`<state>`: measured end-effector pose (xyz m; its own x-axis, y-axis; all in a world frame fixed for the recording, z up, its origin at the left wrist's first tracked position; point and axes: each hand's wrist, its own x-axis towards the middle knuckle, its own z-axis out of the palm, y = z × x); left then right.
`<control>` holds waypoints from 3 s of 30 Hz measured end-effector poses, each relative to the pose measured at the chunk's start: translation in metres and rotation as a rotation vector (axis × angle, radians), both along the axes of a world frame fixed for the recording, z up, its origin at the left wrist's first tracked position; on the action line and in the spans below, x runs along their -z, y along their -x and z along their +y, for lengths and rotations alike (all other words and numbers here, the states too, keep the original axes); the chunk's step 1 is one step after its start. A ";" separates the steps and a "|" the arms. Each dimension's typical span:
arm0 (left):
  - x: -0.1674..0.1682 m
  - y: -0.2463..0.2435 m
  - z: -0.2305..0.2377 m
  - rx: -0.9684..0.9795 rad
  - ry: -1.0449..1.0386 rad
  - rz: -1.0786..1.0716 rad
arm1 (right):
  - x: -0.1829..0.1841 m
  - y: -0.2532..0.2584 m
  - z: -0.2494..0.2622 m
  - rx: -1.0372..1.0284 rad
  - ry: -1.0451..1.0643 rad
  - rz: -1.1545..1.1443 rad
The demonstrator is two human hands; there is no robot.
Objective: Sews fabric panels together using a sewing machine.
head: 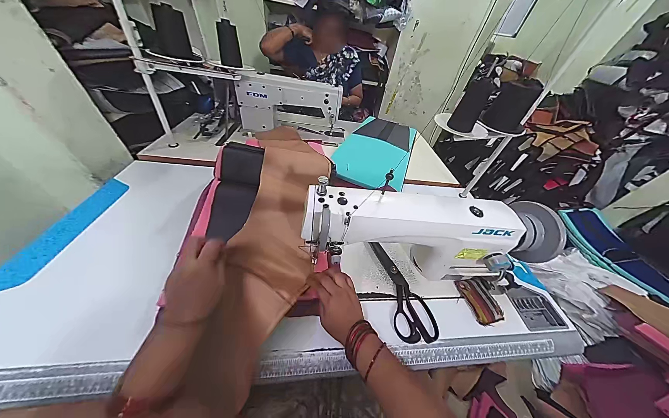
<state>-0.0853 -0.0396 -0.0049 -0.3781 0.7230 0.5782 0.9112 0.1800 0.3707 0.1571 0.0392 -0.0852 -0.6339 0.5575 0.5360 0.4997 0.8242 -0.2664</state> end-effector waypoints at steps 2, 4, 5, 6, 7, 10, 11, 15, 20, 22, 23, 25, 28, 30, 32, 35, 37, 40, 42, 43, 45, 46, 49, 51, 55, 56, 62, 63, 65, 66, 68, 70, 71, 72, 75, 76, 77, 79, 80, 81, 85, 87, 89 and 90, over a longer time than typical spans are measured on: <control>-0.005 0.016 0.027 0.029 0.093 -0.007 | -0.004 0.004 -0.001 0.022 0.056 -0.011; -0.005 0.030 0.036 0.057 0.260 -0.086 | -0.007 0.007 -0.004 0.052 0.123 -0.003; 0.000 0.038 0.035 0.072 0.319 -0.124 | -0.008 0.008 -0.005 0.059 0.146 -0.004; 0.005 0.044 0.030 0.078 0.377 -0.169 | -0.008 0.007 -0.007 0.062 0.154 -0.009; 0.009 0.048 0.023 0.072 0.434 -0.221 | -0.007 0.007 -0.008 0.062 0.138 -0.014; 0.019 0.052 0.005 0.041 0.569 -0.271 | -0.003 0.008 -0.008 0.042 0.040 -0.024; 0.019 0.051 0.002 0.041 0.585 -0.249 | -0.002 0.009 -0.009 0.039 0.000 -0.022; 0.029 0.057 0.004 0.038 0.359 -0.166 | 0.002 0.015 -0.020 0.102 -0.097 -0.063; 0.043 0.070 0.011 -0.035 0.329 -0.483 | 0.006 0.019 -0.027 0.177 -0.152 -0.103; 0.042 0.067 0.007 -0.040 0.343 -0.497 | 0.004 0.020 -0.028 0.194 -0.140 -0.135; 0.041 0.066 0.005 -0.039 0.351 -0.497 | 0.003 0.021 -0.027 0.200 -0.132 -0.140; 0.042 0.063 0.001 -0.032 0.356 -0.485 | 0.001 0.022 -0.026 0.205 -0.107 -0.141; 0.044 0.060 -0.002 -0.046 0.359 -0.463 | 0.000 0.024 -0.022 0.206 -0.088 -0.136; 0.042 0.055 -0.004 -0.058 0.371 -0.454 | -0.001 0.024 -0.019 0.212 -0.053 -0.147; 0.037 0.047 -0.007 -0.080 0.393 -0.458 | -0.003 0.025 -0.014 0.212 0.019 -0.163; 0.035 0.036 -0.016 -0.107 0.416 -0.438 | -0.008 0.022 -0.011 0.216 0.170 -0.152; 0.036 0.028 -0.023 -0.122 0.423 -0.421 | -0.010 0.020 -0.009 0.234 0.174 -0.086; 0.039 0.018 -0.029 -0.140 0.407 -0.421 | -0.011 0.020 -0.007 0.247 0.205 -0.131; 0.039 0.014 -0.028 -0.154 0.420 -0.422 | -0.014 0.021 -0.005 0.257 0.264 -0.184; 0.037 0.013 -0.027 -0.166 0.435 -0.421 | -0.015 0.021 -0.003 0.260 0.278 -0.203; 0.035 0.007 -0.026 -0.181 0.461 -0.406 | -0.017 0.021 0.000 0.267 0.297 -0.237; 0.035 0.004 -0.027 -0.188 0.461 -0.398 | -0.018 0.021 0.002 0.271 0.314 -0.250; 0.035 -0.008 -0.034 -0.209 0.452 -0.389 | -0.020 0.022 0.004 0.275 0.379 -0.251; 0.036 -0.013 -0.036 -0.220 0.456 -0.400 | -0.018 0.023 0.005 0.281 0.372 -0.248; 0.033 -0.007 -0.033 -0.193 0.465 -0.417 | -0.016 0.024 0.006 0.289 0.392 -0.244; 0.032 -0.006 -0.032 -0.190 0.470 -0.420 | -0.017 0.024 0.006 0.289 0.410 -0.246; 0.033 -0.001 -0.030 -0.178 0.525 -0.416 | -0.018 0.022 0.004 0.271 0.432 -0.273; 0.035 0.000 -0.030 -0.173 0.513 -0.413 | -0.017 0.022 0.004 0.270 0.433 -0.268; 0.035 0.000 -0.030 -0.165 0.499 -0.409 | -0.015 0.022 0.005 0.268 0.428 -0.263; 0.035 0.000 -0.030 -0.164 0.506 -0.412 | -0.016 0.022 0.005 0.270 0.431 -0.271; 0.034 0.001 -0.030 -0.165 0.507 -0.409 | -0.017 0.022 0.005 0.270 0.426 -0.261; 0.033 0.000 -0.030 -0.171 0.505 -0.405 | -0.019 0.021 0.004 0.268 0.432 -0.258; 0.033 -0.001 -0.030 -0.175 0.505 -0.404 | -0.018 0.021 0.004 0.266 0.429 -0.252; 0.033 -0.001 -0.030 -0.174 0.504 -0.399 | -0.017 0.022 0.004 0.264 0.423 -0.246; 0.034 -0.001 -0.031 -0.163 0.469 -0.402 | -0.018 0.021 0.004 0.261 0.429 -0.258; 0.035 -0.002 -0.031 -0.162 0.452 -0.407 | -0.019 0.021 0.004 0.265 0.431 -0.264; 0.035 -0.002 -0.031 -0.161 0.439 -0.413 | -0.019 0.021 0.004 0.267 0.429 -0.265; 0.038 -0.002 -0.032 -0.164 0.425 -0.421 | -0.016 0.021 0.005 0.266 0.419 -0.253; 0.040 -0.002 -0.031 -0.182 0.414 -0.416 | -0.015 0.021 0.005 0.267 0.409 -0.244; 0.042 -0.002 -0.030 -0.204 0.402 -0.406 | -0.015 0.022 0.004 0.268 0.399 -0.240; 0.038 -0.001 -0.038 -0.188 0.414 -0.409 | -0.012 0.019 0.003 0.245 0.313 -0.174; 0.030 -0.002 -0.049 -0.176 0.454 -0.415 | -0.008 0.017 0.002 0.215 0.243 -0.093; 0.028 -0.005 -0.058 -0.153 0.412 -0.321 | -0.007 0.015 0.000 0.193 0.240 -0.087; 0.030 -0.006 -0.060 -0.115 0.327 -0.256 | -0.009 0.015 -0.001 0.187 0.258 -0.103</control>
